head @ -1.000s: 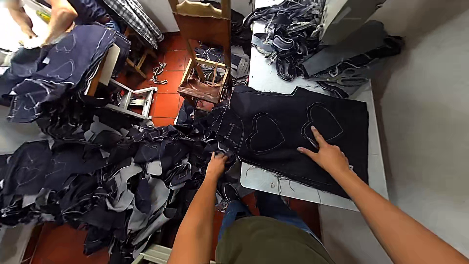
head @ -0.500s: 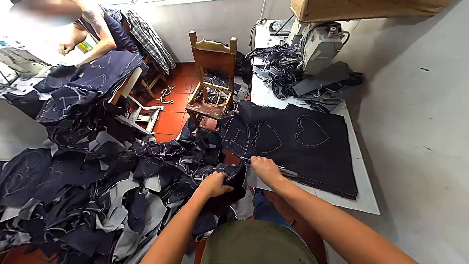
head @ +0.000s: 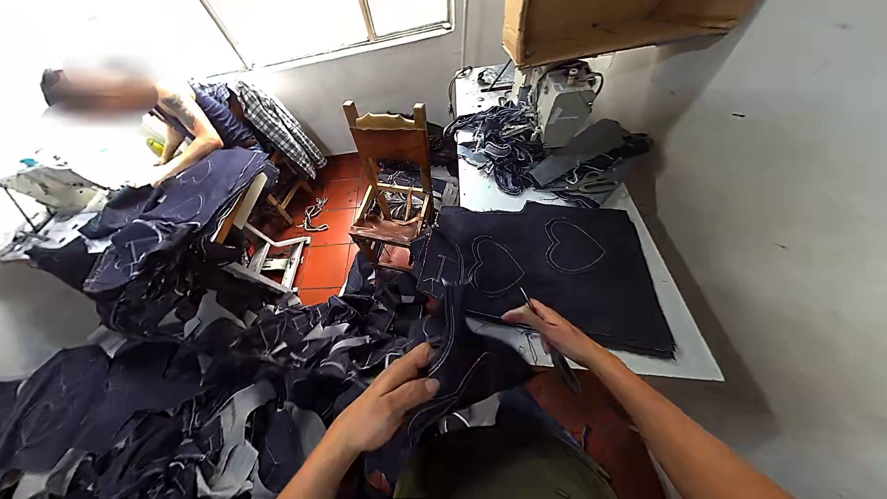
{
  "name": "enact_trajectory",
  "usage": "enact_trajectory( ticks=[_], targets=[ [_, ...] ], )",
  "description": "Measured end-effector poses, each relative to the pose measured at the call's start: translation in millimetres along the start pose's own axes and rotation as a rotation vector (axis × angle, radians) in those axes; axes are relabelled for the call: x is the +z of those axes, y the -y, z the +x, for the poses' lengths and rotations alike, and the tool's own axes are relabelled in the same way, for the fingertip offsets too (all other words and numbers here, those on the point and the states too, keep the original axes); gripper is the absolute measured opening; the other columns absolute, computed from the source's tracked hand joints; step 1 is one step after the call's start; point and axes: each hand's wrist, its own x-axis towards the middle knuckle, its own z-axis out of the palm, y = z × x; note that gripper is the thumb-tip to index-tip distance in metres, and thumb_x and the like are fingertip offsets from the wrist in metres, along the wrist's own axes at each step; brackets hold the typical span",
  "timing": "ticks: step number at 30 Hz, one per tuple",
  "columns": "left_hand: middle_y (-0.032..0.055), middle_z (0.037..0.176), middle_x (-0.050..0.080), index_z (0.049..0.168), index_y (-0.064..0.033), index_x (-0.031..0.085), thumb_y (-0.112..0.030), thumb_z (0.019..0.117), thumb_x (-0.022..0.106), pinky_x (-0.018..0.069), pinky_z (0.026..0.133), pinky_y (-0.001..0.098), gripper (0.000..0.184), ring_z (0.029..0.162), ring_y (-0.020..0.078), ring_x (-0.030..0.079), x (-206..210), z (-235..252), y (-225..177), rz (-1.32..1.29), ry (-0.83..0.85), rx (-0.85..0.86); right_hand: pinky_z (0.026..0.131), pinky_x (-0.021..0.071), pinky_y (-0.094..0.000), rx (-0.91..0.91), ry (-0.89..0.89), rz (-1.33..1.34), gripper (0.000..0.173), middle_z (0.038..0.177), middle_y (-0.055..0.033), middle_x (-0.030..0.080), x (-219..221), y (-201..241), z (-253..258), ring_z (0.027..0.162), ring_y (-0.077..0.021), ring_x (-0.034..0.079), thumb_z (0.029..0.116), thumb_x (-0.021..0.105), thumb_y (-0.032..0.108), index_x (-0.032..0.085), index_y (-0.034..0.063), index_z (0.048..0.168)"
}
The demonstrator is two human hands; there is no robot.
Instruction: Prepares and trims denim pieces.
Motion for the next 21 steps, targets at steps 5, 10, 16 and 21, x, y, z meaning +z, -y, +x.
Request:
enact_trajectory(
  ticks=[5, 10, 16, 21],
  targets=[
    [-0.0257, 0.129, 0.066, 0.14, -0.0303, 0.06, -0.038, 0.1066, 0.051, 0.0469, 0.1, 0.0091, 0.035, 0.116, -0.0146, 0.058, 2, -3, -152, 0.318, -0.291, 0.536, 0.063, 0.0564, -0.0257, -0.124, 0.097, 0.971, 0.09, 0.101, 0.0064, 0.074, 22, 20, -51, 0.081, -0.0052, 0.069, 0.0664, 0.047, 0.099, 0.067, 0.0245, 0.112],
    [-0.0269, 0.118, 0.069, 0.127, -0.0349, 0.065, -0.038, 0.1022, 0.06, 0.0518, 0.092, 0.0102, 0.026, 0.106, -0.0123, 0.063, -26, 69, -111, 0.525, -0.767, 0.777, 0.047, 0.0412, -0.0125, -0.374, -0.362, 0.717, 0.012, 0.08, 0.0091, 0.07, -41, 74, -52, 0.053, 0.0052, 0.051, 0.0879, 0.076, 0.024, 0.064, 0.0282, 0.087],
    [-0.0137, 0.11, 0.073, 0.124, -0.0224, 0.067, -0.033, 0.1036, 0.059, 0.0572, 0.087, 0.0155, 0.025, 0.098, -0.0031, 0.069, 6, 150, -68, 0.045, -0.68, 0.558, 0.054, 0.0478, -0.0277, 0.452, -0.059, 0.624, 0.062, 0.087, -0.0009, 0.065, -62, 25, -3, 0.065, -0.0106, 0.06, 0.1074, 0.024, 0.06, 0.058, 0.009, 0.112],
    [-0.0203, 0.116, 0.073, 0.128, -0.0212, 0.062, -0.031, 0.1065, 0.052, 0.0532, 0.096, 0.0136, 0.026, 0.107, -0.0081, 0.066, 27, 152, -122, 0.09, -0.742, 0.449, 0.067, 0.0595, -0.0255, 0.234, -0.015, 1.166, 0.023, 0.084, 0.0018, 0.073, -28, 31, 17, 0.075, -0.0068, 0.07, 0.1075, 0.043, 0.028, 0.061, 0.0153, 0.103]
  ],
)
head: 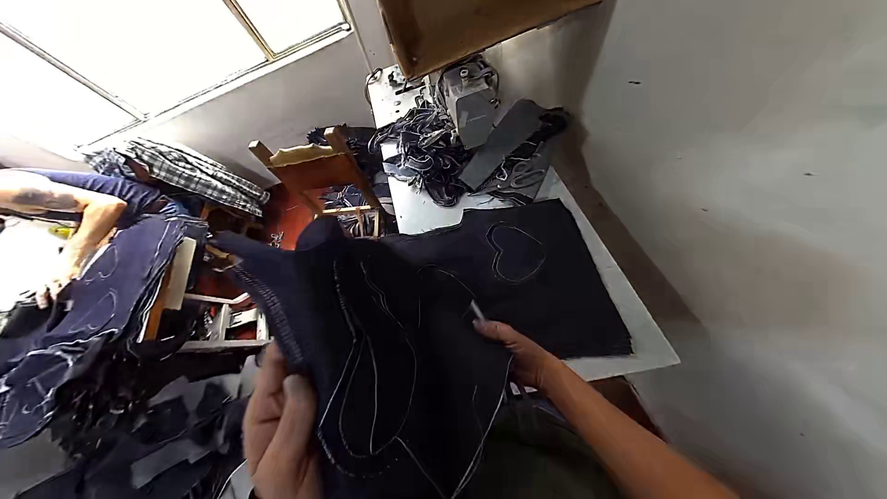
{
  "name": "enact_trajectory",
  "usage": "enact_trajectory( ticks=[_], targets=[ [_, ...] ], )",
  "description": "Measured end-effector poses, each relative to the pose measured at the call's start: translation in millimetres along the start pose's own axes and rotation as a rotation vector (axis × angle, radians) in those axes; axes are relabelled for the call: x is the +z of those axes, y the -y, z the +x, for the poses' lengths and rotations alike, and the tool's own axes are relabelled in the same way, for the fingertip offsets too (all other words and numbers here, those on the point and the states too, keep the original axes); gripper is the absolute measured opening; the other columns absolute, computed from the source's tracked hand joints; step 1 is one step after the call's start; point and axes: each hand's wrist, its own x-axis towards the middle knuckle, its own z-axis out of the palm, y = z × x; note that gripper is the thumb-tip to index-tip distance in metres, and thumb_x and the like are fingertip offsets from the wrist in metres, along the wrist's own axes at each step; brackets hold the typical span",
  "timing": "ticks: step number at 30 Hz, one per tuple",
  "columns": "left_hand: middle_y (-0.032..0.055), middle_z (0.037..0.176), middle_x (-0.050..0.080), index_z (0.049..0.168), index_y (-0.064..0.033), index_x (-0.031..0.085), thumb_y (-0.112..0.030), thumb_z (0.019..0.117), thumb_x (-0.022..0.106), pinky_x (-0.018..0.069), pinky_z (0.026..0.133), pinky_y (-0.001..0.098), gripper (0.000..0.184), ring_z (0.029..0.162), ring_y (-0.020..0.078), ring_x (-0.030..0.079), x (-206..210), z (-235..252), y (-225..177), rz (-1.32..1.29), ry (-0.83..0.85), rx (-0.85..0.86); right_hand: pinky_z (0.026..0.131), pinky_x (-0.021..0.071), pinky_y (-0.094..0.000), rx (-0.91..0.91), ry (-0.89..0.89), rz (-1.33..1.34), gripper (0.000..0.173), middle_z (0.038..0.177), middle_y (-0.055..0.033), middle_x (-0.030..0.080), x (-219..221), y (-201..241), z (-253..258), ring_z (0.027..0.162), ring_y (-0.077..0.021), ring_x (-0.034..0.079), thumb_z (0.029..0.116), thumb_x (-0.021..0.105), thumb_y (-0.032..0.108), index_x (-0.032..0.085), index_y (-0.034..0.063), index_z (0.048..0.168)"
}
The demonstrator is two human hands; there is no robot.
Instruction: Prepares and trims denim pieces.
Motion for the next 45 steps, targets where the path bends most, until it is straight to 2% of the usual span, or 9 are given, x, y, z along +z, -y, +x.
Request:
enact_trajectory(
  ticks=[3, 9, 13, 17, 20, 26, 31, 35, 45],
  targets=[
    [-0.0228, 0.121, 0.071, 0.132, -0.026, 0.063, -0.034, 0.1071, 0.05, 0.0508, 0.098, 0.0129, 0.029, 0.111, -0.0094, 0.064, -11, 14, -11, 0.148, 0.029, 0.091, 0.067, 0.0586, -0.0285, -0.414, -0.327, -0.137, 0.012, 0.074, 0.0029, 0.065, -4, 27, -1, 0.069, -0.0075, 0.065, 0.0924, 0.067, 0.007, 0.057, 0.0103, 0.088],
    [-0.0244, 0.126, 0.067, 0.135, -0.0321, 0.058, -0.031, 0.1076, 0.05, 0.0502, 0.099, 0.0138, 0.029, 0.114, -0.0081, 0.062, -5, 22, 51, 0.235, -0.011, 0.14, 0.057, 0.0377, -0.0113, -1.105, -0.818, -1.049, 0.04, 0.069, 0.0116, 0.047, -36, 112, -110, 0.062, 0.0086, 0.044, 0.091, 0.077, 0.039, 0.046, 0.018, 0.078],
    [0.0059, 0.115, 0.068, 0.144, 0.0092, 0.04, -0.014, 0.102, 0.049, 0.0578, 0.089, 0.0251, 0.049, 0.096, 0.0021, 0.068, 8, 1, 169, 0.356, -0.06, -0.219, 0.048, 0.0374, -0.0383, -0.824, -1.115, -1.527, 0.057, 0.059, -0.0127, 0.048, -69, 97, -126, 0.05, -0.0223, 0.047, 0.0935, 0.067, 0.048, 0.052, -0.0044, 0.076],
    [0.0212, 0.088, 0.073, 0.148, 0.0101, 0.041, -0.013, 0.1046, 0.05, 0.0592, 0.079, 0.0512, 0.05, 0.077, 0.0314, 0.073, 16, -43, 292, 0.722, 0.04, -0.465, 0.073, 0.0497, -0.0709, -0.19, -1.166, -1.367, 0.078, 0.101, -0.037, 0.064, -125, 51, -94, 0.088, -0.0549, 0.065, 0.0896, 0.074, 0.052, 0.055, -0.0145, 0.125],
    [0.0241, 0.094, 0.074, 0.15, 0.0103, 0.04, -0.014, 0.1069, 0.048, 0.0586, 0.082, 0.0541, 0.05, 0.084, 0.0384, 0.074, 22, -57, 311, 0.882, 0.048, -0.505, 0.089, 0.0496, -0.0701, -0.101, -1.148, -1.389, 0.088, 0.144, -0.0392, 0.045, -119, 41, -76, 0.119, -0.0552, 0.058, 0.0912, 0.073, 0.049, 0.042, -0.0145, 0.143],
    [0.0237, 0.111, 0.072, 0.158, 0.0011, 0.029, -0.027, 0.1104, 0.041, 0.0553, 0.093, 0.057, 0.057, 0.104, 0.0402, 0.072, 29, -40, 286, 1.062, 0.252, -0.712, 0.097, 0.053, -0.0573, -0.079, -0.74, -1.714, 0.069, 0.166, -0.0167, 0.032, -89, 40, 6, 0.149, -0.0442, 0.035, 0.0926, 0.068, 0.054, 0.06, -0.0065, 0.125],
    [0.0248, 0.112, 0.069, 0.122, 0.0078, 0.062, -0.023, 0.1054, 0.051, 0.058, 0.087, 0.0546, 0.037, 0.1, 0.0372, 0.071, -52, -80, 275, 1.158, 0.0, -0.526, 0.076, 0.0577, -0.0624, -0.204, -0.829, -1.805, 0.07, 0.167, -0.0184, 0.027, -120, 8, 31, 0.144, -0.051, 0.04, 0.091, 0.071, 0.055, 0.062, -0.0101, 0.113],
    [0.027, 0.155, 0.043, 0.153, -0.0075, 0.046, -0.018, 0.1031, 0.057, 0.0463, 0.109, 0.0603, 0.052, 0.135, 0.0445, 0.053, -113, -181, 347, 0.981, 0.573, -1.25, 0.076, 0.0571, -0.0637, -0.24, -0.803, -1.921, 0.066, 0.168, -0.0214, 0.025, -125, 3, 27, 0.143, -0.0541, 0.039, 0.0935, 0.07, 0.051, 0.06, -0.0118, 0.109],
    [0.0216, 0.149, 0.054, 0.141, 0.0043, 0.055, -0.025, 0.105, 0.053, 0.0159, 0.129, 0.0506, 0.047, 0.147, 0.033, 0.043, -60, -177, 375, 0.953, 0.772, -1.011, 0.095, 0.0533, -0.0613, -0.093, -0.736, -2.06, 0.066, 0.17, -0.0234, 0.013, -114, 12, 32, 0.15, -0.0532, 0.025, 0.1002, 0.06, 0.051, 0.058, -0.0124, 0.119]
  ],
)
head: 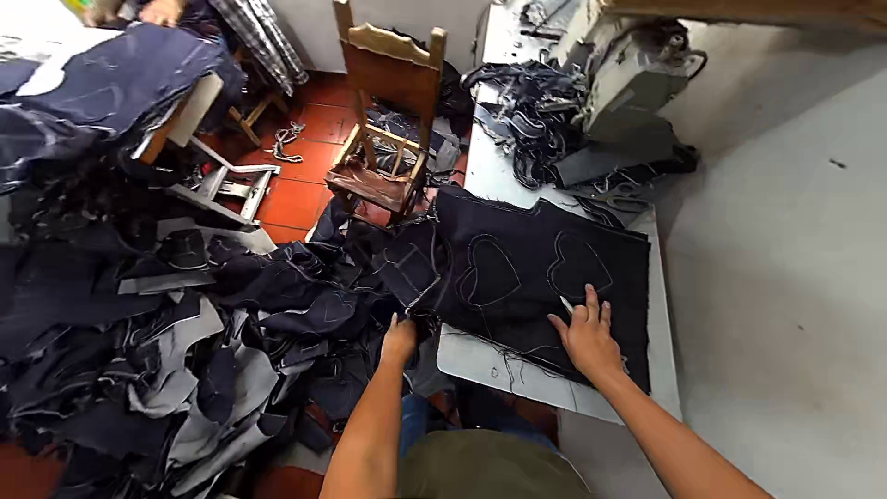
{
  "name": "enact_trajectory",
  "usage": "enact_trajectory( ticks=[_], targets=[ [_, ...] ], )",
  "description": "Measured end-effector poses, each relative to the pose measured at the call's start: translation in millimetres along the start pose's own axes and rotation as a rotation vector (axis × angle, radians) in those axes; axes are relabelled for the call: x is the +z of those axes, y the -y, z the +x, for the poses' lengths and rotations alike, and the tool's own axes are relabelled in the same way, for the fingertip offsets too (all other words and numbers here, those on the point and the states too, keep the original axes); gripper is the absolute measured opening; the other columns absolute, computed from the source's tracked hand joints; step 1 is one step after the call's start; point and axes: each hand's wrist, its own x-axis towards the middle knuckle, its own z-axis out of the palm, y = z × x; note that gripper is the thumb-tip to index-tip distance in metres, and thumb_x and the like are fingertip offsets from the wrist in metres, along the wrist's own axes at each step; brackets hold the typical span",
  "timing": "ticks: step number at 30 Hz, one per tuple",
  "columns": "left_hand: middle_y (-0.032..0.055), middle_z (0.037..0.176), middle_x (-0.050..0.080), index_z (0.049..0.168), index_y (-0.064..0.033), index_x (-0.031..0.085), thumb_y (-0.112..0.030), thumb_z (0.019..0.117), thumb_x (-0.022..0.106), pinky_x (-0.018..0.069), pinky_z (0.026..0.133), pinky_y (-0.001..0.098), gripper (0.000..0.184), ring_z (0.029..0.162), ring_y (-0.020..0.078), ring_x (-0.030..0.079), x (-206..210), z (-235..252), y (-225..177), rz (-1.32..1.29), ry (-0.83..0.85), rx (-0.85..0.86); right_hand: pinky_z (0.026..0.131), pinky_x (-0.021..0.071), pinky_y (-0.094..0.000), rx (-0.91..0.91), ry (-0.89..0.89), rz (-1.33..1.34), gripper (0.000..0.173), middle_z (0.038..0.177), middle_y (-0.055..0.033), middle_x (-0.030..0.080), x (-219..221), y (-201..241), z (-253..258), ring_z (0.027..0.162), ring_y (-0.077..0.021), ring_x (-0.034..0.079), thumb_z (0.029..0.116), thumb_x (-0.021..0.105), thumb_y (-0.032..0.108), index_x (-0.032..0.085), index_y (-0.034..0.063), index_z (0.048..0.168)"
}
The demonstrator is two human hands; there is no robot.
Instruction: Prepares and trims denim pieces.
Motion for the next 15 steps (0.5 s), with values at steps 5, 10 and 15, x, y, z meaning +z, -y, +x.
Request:
enact_trajectory(
  ticks=[5, 10, 15],
  targets=[
    [0.022, 0.129, 0.066, 0.129, 0.0032, 0.062, -0.047, 0.1003, 0.06, 0.0457, 0.111, 0.0491, 0.058, 0.127, 0.034, 0.061, 0, -83, 59, -0.156, -0.222, 0.126, 0.12, 0.03, -0.0607, -0.035, 0.261, 0.014, 0.056, 0.17, -0.026, -0.002, -19, -7, 16, 0.153, -0.056, 0.008, 0.1078, 0.047, 0.037, 0.05, -0.0126, 0.135],
    [0.0207, 0.122, 0.069, 0.147, -0.0027, 0.042, -0.045, 0.0913, 0.07, 0.0516, 0.1, 0.0571, 0.075, 0.115, 0.0381, 0.067, -39, -125, 42, -0.143, -0.224, 0.041, 0.101, 0.0475, -0.0632, -0.018, 0.275, -0.07, 0.035, 0.136, -0.0319, 0.057, -75, 34, 4, 0.127, -0.0509, 0.055, 0.1063, 0.051, 0.019, 0.059, 0.0004, 0.135],
    [0.021, 0.147, 0.052, 0.152, -0.0109, 0.041, -0.043, 0.0987, 0.055, 0.0533, 0.095, 0.06, 0.064, 0.119, 0.0399, 0.064, -50, -146, 29, 0.083, -0.14, 0.061, 0.096, 0.0499, -0.0652, -0.287, 0.491, -0.128, 0.039, 0.127, -0.0319, 0.062, -73, 144, -66, 0.119, -0.0488, 0.061, 0.1074, 0.048, 0.028, 0.061, -0.0025, 0.128]
  ],
)
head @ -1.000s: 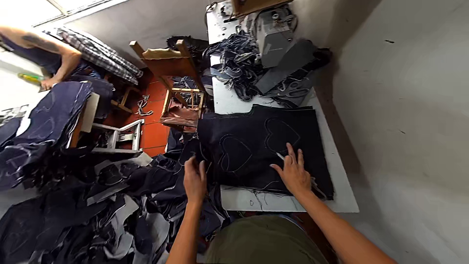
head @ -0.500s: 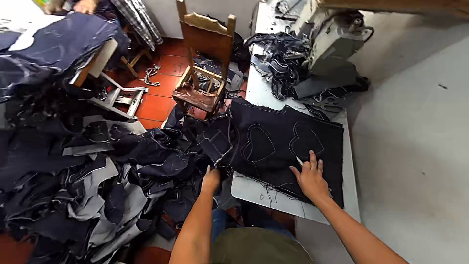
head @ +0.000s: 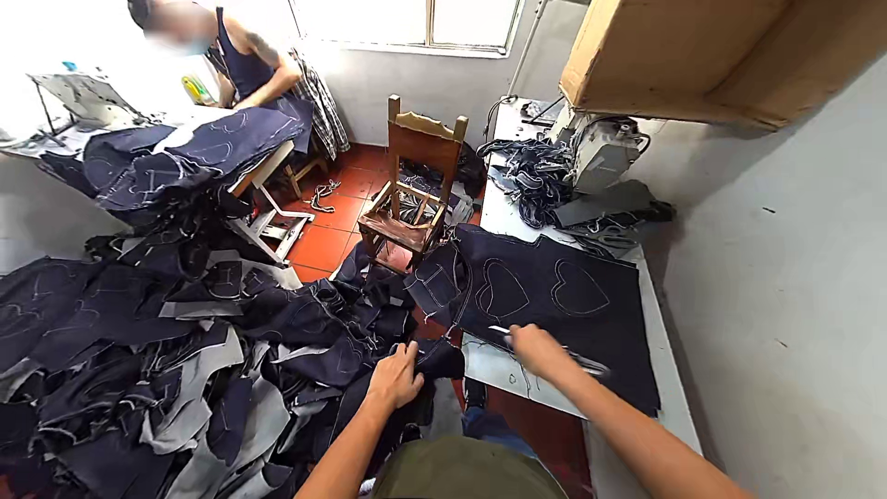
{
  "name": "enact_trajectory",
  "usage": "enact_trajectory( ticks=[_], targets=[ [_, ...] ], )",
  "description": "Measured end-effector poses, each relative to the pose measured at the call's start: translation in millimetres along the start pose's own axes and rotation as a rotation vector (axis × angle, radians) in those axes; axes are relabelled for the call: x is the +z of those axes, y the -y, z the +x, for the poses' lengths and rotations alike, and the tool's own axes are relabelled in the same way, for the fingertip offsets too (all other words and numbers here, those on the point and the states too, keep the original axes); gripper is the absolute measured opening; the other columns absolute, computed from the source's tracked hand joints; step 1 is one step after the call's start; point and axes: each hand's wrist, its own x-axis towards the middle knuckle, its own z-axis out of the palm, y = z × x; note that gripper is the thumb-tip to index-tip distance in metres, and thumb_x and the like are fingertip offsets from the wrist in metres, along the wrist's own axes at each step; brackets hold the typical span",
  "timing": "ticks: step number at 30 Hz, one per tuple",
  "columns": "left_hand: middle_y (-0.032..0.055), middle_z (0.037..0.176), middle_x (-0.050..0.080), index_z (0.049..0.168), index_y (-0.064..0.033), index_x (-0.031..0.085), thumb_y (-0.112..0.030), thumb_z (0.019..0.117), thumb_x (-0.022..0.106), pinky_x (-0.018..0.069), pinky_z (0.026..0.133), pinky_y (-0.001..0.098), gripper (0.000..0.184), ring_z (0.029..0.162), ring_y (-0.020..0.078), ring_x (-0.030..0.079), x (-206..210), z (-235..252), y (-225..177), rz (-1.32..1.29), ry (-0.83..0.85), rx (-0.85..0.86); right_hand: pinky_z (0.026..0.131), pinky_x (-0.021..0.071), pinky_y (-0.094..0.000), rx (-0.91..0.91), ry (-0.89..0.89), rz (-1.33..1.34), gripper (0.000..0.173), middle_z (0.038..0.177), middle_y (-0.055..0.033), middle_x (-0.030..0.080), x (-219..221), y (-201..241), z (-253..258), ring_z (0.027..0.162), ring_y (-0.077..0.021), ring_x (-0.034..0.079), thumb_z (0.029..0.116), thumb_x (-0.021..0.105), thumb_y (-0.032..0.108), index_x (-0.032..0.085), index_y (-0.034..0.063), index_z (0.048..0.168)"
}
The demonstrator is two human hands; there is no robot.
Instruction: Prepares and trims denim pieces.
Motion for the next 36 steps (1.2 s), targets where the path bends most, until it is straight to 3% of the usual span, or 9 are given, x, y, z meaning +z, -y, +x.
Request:
enact_trajectory(
  ticks=[9, 15, 18, 21, 23, 25, 28, 32, 36],
  targets=[
    [0.0244, 0.141, 0.058, 0.144, -0.004, 0.051, -0.044, 0.1033, 0.057, 0.0493, 0.102, 0.0629, 0.057, 0.13, 0.0428, 0.058, -12, -1, -25, 0.153, 0.192, -0.115, 0.096, 0.0509, -0.0571, -0.098, -0.104, -0.134, 0.032, 0.126, -0.0272, 0.063, 21, 98, 8, 0.121, -0.0424, 0.062, 0.1044, 0.039, 0.007, 0.056, -0.0073, 0.128],
    [0.0261, 0.126, 0.066, 0.131, 0.0005, 0.062, -0.044, 0.106, 0.053, 0.0461, 0.106, 0.0617, 0.051, 0.123, 0.0405, 0.062, -31, -34, 6, -0.143, 0.166, 0.083, 0.095, 0.0509, -0.0607, -0.261, -0.307, 0.142, 0.038, 0.116, -0.0258, 0.067, 17, 25, -4, 0.113, -0.0429, 0.065, 0.1109, 0.037, 0.026, 0.061, -0.0017, 0.122],
    [0.0091, 0.1, 0.073, 0.115, -0.002, 0.069, -0.03, 0.1043, 0.057, 0.0568, 0.093, 0.0413, 0.032, 0.095, 0.0175, 0.071, -79, -101, -11, -0.703, -0.045, 0.354, 0.076, 0.054, -0.0449, -0.371, -0.292, 0.643, 0.047, 0.097, -0.0137, 0.07, 53, -48, -10, 0.084, -0.025, 0.067, 0.1087, 0.036, 0.04, 0.062, 0.0002, 0.111],
    [0.0003, 0.093, 0.074, 0.111, -0.0076, 0.07, -0.022, 0.1023, 0.06, 0.0613, 0.08, 0.0317, 0.02, 0.085, 0.0088, 0.071, -172, -177, -83, -0.934, -0.201, 0.507, 0.075, 0.0542, -0.0342, -0.437, 0.043, 1.034, 0.072, 0.144, -0.006, 0.061, 85, -60, -24, 0.11, -0.0151, 0.067, 0.0995, 0.032, 0.066, 0.052, 0.0102, 0.141],
    [-0.0015, 0.088, 0.074, 0.109, -0.014, 0.071, -0.025, 0.1026, 0.06, 0.0606, 0.066, 0.0259, 0.017, 0.075, 0.007, 0.07, -237, -214, -121, -0.86, -0.305, 0.602, 0.083, 0.055, -0.0332, -0.537, 0.115, 1.231, 0.084, 0.146, -0.0031, 0.059, 79, -26, -33, 0.117, -0.0147, 0.065, 0.0989, 0.02, 0.073, 0.045, 0.0096, 0.149],
    [-0.0098, 0.095, 0.074, 0.114, -0.0204, 0.068, -0.029, 0.1034, 0.06, 0.0605, 0.071, 0.0168, 0.016, 0.082, -0.001, 0.07, -284, -224, -129, -0.779, -0.419, 0.917, 0.076, 0.0584, -0.0274, -0.652, 0.036, 1.665, 0.081, 0.113, 0.002, 0.071, 58, 16, -41, 0.094, -0.0089, 0.069, 0.0861, 0.054, 0.08, 0.055, 0.013, 0.131],
    [-0.0256, 0.119, 0.067, 0.133, -0.0399, 0.057, -0.056, 0.0999, 0.056, 0.0548, 0.088, 0.0117, 0.037, 0.105, -0.0114, 0.063, -280, -192, -97, -0.669, -0.644, 1.001, 0.067, 0.0612, -0.0279, -0.699, -0.248, 2.091, 0.033, 0.087, 0.0012, 0.076, -4, 27, -62, 0.074, -0.0072, 0.071, 0.0779, 0.086, 0.033, 0.072, 0.0172, 0.102],
    [-0.0227, 0.109, 0.073, 0.124, -0.0364, 0.066, -0.042, 0.0977, 0.065, 0.058, 0.085, 0.0155, 0.027, 0.096, -0.008, 0.068, -193, -99, -99, -0.837, -0.761, 0.871, 0.055, 0.0484, -0.0175, -0.499, -0.87, 1.495, 0.024, 0.073, 0.0127, 0.06, -39, -100, -93, 0.061, 0.0034, 0.054, 0.0821, 0.083, 0.024, 0.059, 0.0244, 0.084],
    [0.0001, 0.113, 0.071, 0.136, -0.0029, 0.054, -0.022, 0.1031, 0.056, 0.0606, 0.091, 0.0304, 0.038, 0.101, 0.006, 0.07, -146, 7, -133, -0.852, -0.773, 0.621, 0.055, 0.0406, -0.0335, 0.061, -1.011, 1.006, 0.032, 0.067, 0.0, 0.046, -50, -214, -104, 0.059, -0.0109, 0.045, 0.0853, 0.081, 0.01, 0.05, 0.0083, 0.082]
  ],
)
